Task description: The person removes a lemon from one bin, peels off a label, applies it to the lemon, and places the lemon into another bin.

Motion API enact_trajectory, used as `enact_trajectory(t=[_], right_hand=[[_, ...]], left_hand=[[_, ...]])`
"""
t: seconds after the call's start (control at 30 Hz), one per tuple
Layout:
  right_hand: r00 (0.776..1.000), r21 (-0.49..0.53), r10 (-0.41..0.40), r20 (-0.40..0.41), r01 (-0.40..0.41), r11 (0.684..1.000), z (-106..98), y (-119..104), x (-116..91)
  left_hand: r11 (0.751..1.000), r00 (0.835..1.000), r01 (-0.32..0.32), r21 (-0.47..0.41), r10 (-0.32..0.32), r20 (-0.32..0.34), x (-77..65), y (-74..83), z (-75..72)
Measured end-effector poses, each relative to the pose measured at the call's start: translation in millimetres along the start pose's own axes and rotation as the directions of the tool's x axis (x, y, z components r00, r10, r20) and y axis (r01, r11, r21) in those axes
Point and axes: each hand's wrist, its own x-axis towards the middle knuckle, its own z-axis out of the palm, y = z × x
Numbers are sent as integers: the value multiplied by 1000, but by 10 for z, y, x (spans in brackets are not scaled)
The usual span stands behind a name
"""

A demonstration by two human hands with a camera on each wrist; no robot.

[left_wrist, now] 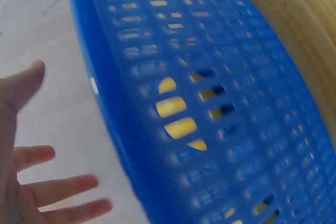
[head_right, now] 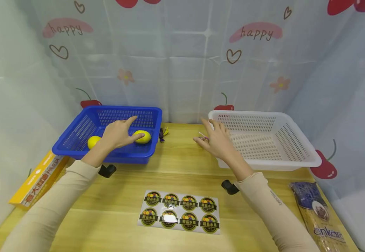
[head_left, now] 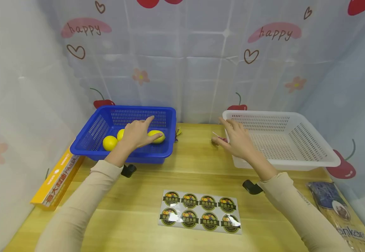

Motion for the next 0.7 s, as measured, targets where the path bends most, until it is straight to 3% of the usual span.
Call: enact_trajectory(t=[0.1,0.27,0.37,0.57,0.63,0.7], right_hand=[[999,54,-39,27,37,998,6,-67,110],[995,250,-25,100,-1,968,102,-207,329],[989,393,-5,146,-53,918,235,-306,471],[972,602,23,236,-165,781,527,-504,748],[968,629,28,248,-183,756,603,-572,835],[967,631,32,252,-190,752,676,-643,916]], left_hand=[[999,1000,-9,-39,10,26,42,-88,15],[975,989,-15,-221,47,141,208,-280,47],[953,972,26,-301,47,231,347,-380,39],[944,939,117,-310,-3,344,575,-414,-34],[938,934,145,-314,-25,356,624,-392,-47],[930,929,176,-322,-49,368,657,-366,-44]])
